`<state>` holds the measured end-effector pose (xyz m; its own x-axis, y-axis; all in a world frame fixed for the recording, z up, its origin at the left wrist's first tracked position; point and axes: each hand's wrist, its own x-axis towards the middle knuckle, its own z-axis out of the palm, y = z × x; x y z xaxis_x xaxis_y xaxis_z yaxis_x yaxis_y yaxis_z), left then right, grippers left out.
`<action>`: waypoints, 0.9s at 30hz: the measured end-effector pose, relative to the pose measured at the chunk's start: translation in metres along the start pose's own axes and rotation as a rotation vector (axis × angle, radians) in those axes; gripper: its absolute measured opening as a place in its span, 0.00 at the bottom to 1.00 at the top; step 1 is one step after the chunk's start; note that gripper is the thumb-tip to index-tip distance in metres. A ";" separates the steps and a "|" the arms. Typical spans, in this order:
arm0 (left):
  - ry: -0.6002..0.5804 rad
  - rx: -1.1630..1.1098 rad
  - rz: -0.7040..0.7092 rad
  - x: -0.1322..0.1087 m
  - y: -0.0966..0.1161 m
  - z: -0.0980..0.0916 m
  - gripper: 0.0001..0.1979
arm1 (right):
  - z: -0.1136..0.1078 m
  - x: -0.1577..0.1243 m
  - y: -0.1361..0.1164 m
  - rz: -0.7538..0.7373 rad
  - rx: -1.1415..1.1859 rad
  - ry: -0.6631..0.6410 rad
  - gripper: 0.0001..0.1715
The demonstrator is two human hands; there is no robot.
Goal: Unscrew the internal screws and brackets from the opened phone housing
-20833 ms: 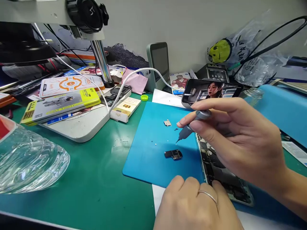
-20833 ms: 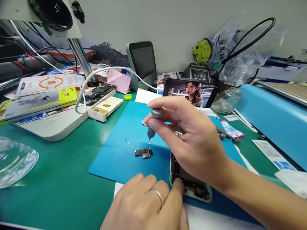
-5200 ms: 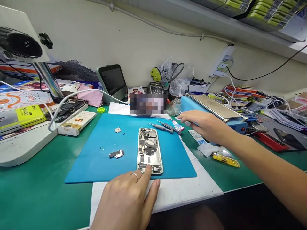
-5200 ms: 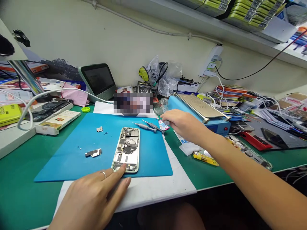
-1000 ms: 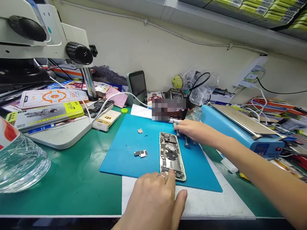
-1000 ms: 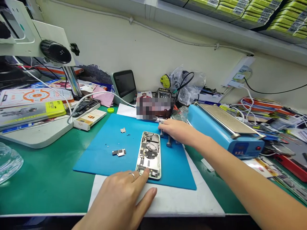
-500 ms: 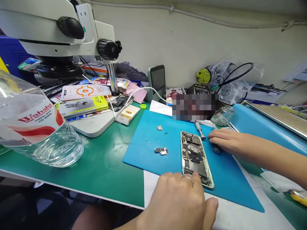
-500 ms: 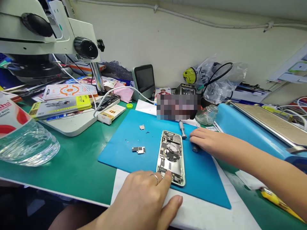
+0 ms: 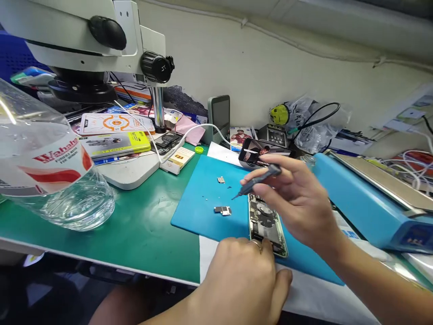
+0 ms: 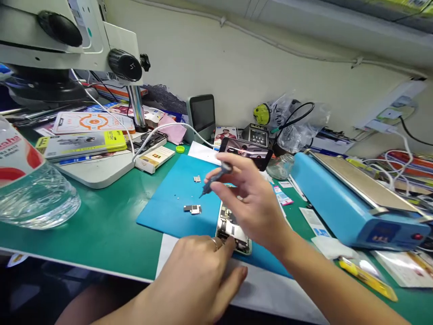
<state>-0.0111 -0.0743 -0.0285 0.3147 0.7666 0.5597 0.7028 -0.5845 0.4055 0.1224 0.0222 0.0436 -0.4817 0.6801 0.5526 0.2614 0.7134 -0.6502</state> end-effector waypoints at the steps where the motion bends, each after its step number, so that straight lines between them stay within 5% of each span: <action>1: 0.000 -0.002 0.003 0.000 0.000 -0.001 0.08 | 0.011 0.003 0.002 0.009 0.044 -0.016 0.25; 5: 0.026 0.004 -0.012 -0.004 0.000 -0.001 0.06 | 0.035 0.012 0.014 0.042 0.144 -0.022 0.21; 17: 0.119 0.048 -0.036 -0.005 0.000 0.000 0.08 | 0.054 0.016 0.024 0.063 0.210 -0.047 0.20; 21: 0.114 0.031 -0.057 -0.006 0.000 0.002 0.06 | 0.039 0.015 0.018 0.039 0.201 -0.012 0.21; 27: 0.167 0.034 -0.122 -0.002 -0.008 -0.004 0.13 | -0.018 -0.001 0.018 0.106 0.219 0.157 0.22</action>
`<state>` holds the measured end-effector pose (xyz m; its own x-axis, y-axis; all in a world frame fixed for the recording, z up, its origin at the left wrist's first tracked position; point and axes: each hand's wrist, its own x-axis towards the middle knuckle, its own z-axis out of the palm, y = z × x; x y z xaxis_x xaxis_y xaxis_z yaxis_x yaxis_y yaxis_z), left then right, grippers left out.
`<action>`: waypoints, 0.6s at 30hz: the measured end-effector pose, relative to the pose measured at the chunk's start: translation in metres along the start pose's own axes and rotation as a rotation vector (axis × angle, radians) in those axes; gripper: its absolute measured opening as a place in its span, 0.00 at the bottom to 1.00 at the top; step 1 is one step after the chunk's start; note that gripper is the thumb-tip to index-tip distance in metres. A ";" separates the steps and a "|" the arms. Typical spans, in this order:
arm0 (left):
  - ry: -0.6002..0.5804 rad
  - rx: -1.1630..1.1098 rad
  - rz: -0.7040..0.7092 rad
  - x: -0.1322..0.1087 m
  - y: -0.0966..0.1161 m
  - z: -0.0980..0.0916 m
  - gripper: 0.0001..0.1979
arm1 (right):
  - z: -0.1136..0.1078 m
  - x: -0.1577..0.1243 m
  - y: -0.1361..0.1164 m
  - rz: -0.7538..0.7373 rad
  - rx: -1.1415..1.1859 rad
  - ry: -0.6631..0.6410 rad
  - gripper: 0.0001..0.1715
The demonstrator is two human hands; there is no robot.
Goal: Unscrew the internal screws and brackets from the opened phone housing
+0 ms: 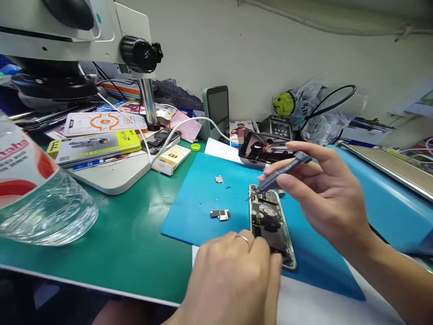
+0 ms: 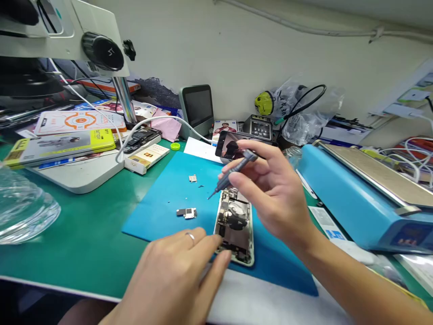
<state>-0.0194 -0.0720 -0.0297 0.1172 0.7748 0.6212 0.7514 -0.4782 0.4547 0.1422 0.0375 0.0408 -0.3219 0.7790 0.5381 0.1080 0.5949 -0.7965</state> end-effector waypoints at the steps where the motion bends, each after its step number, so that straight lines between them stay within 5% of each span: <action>1: 0.004 0.014 -0.011 0.001 -0.002 -0.001 0.14 | -0.009 -0.004 0.003 0.024 0.028 0.036 0.22; 6: -0.018 0.155 -0.087 0.004 -0.005 0.003 0.14 | -0.035 -0.030 0.021 0.073 0.115 0.193 0.21; 18: -0.116 0.084 -0.068 0.006 -0.004 0.018 0.11 | -0.025 -0.049 0.021 0.166 0.264 0.261 0.19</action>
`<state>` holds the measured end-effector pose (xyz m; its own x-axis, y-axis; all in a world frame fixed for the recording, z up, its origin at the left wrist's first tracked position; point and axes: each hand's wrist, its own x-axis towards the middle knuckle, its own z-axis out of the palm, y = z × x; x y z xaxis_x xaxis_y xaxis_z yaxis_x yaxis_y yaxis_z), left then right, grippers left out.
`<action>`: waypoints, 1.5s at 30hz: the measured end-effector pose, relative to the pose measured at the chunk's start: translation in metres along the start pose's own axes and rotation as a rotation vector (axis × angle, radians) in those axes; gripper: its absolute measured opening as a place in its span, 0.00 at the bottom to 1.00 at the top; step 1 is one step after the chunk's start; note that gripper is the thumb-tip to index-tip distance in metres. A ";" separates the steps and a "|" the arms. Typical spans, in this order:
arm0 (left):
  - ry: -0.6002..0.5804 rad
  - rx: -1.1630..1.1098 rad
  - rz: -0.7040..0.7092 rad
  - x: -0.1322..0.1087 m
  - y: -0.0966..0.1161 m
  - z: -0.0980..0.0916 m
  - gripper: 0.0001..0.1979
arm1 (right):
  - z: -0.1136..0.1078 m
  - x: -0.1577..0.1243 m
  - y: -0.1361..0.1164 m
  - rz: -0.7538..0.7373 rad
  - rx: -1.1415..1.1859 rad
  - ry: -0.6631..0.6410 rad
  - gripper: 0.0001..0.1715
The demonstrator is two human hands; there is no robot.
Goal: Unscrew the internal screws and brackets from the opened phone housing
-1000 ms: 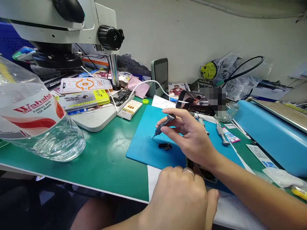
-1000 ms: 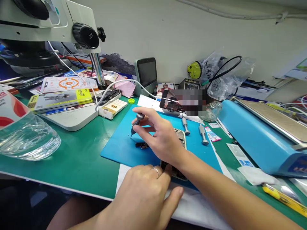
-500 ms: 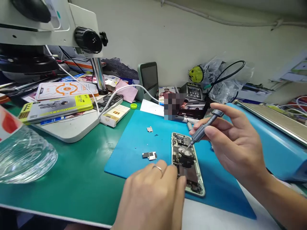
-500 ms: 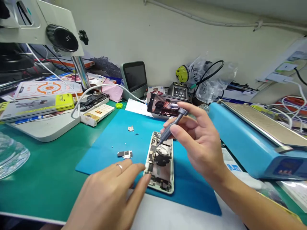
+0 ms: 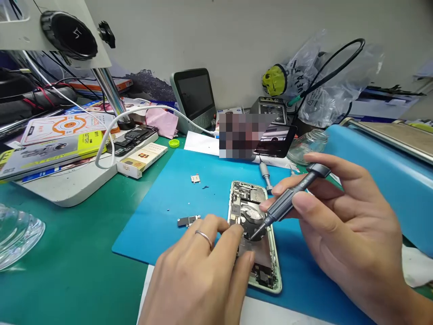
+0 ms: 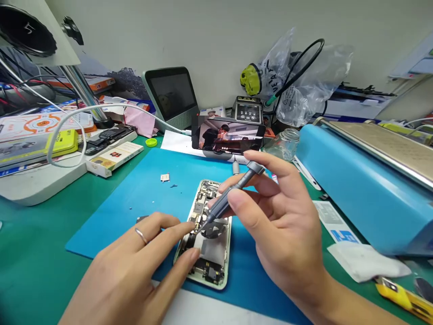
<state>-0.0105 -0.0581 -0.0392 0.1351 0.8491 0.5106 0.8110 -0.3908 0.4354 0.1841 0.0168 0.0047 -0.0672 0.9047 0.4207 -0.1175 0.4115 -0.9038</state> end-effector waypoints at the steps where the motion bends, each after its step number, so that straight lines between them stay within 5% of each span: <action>1: -0.002 -0.016 0.002 -0.001 -0.001 0.000 0.10 | 0.000 0.000 0.000 0.010 0.009 -0.008 0.19; 20: 0.011 -0.158 -0.026 -0.004 0.006 -0.006 0.11 | 0.002 -0.001 -0.003 0.068 -0.007 -0.041 0.21; 45: 0.030 -0.070 0.057 0.000 0.000 -0.011 0.11 | 0.003 -0.003 -0.002 0.019 -0.065 -0.031 0.24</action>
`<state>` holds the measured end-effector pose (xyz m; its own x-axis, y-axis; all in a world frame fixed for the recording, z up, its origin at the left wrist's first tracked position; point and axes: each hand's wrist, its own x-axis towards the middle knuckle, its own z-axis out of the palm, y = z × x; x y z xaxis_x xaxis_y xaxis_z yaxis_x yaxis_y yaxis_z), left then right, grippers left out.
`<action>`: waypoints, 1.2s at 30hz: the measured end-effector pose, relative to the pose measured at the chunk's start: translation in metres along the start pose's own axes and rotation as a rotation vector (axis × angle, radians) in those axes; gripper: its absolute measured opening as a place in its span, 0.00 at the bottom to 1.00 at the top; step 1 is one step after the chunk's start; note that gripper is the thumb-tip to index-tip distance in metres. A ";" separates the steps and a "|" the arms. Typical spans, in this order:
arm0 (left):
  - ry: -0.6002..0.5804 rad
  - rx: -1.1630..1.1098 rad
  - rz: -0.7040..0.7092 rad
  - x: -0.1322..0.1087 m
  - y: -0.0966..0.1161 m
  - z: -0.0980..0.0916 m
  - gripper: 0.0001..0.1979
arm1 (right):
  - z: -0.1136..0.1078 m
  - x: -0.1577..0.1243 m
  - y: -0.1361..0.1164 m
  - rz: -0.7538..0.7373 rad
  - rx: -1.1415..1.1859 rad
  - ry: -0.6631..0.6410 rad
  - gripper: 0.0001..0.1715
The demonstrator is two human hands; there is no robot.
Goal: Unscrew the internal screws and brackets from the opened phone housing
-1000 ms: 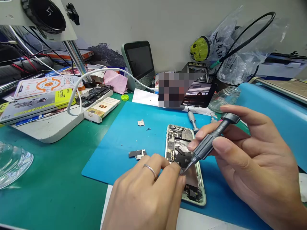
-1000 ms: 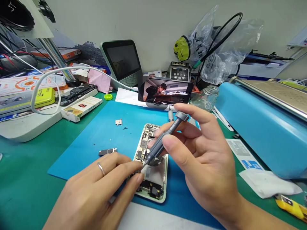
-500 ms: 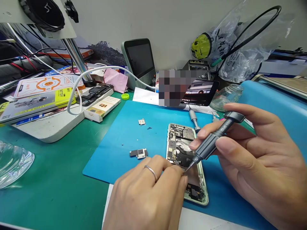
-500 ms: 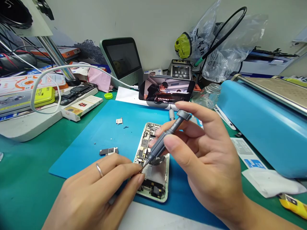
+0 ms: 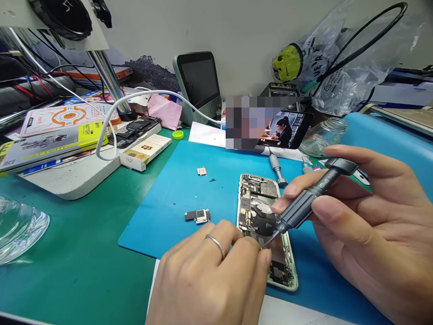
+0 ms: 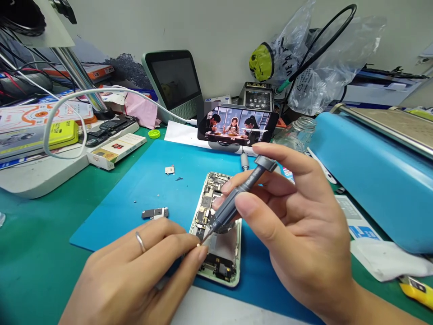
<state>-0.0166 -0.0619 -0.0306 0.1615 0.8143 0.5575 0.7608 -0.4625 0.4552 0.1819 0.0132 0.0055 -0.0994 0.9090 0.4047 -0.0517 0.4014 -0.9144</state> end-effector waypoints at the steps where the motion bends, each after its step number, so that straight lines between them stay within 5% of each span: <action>1: 0.002 0.003 0.002 0.000 0.000 0.000 0.11 | -0.001 -0.001 -0.001 -0.002 -0.003 0.001 0.23; 36: 0.035 0.001 0.005 0.000 0.004 0.004 0.12 | -0.003 -0.005 0.001 0.017 -0.079 -0.048 0.24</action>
<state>-0.0113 -0.0625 -0.0317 0.1435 0.7994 0.5835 0.7607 -0.4662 0.4516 0.1852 0.0093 0.0031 -0.1469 0.9101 0.3874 0.0285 0.3954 -0.9181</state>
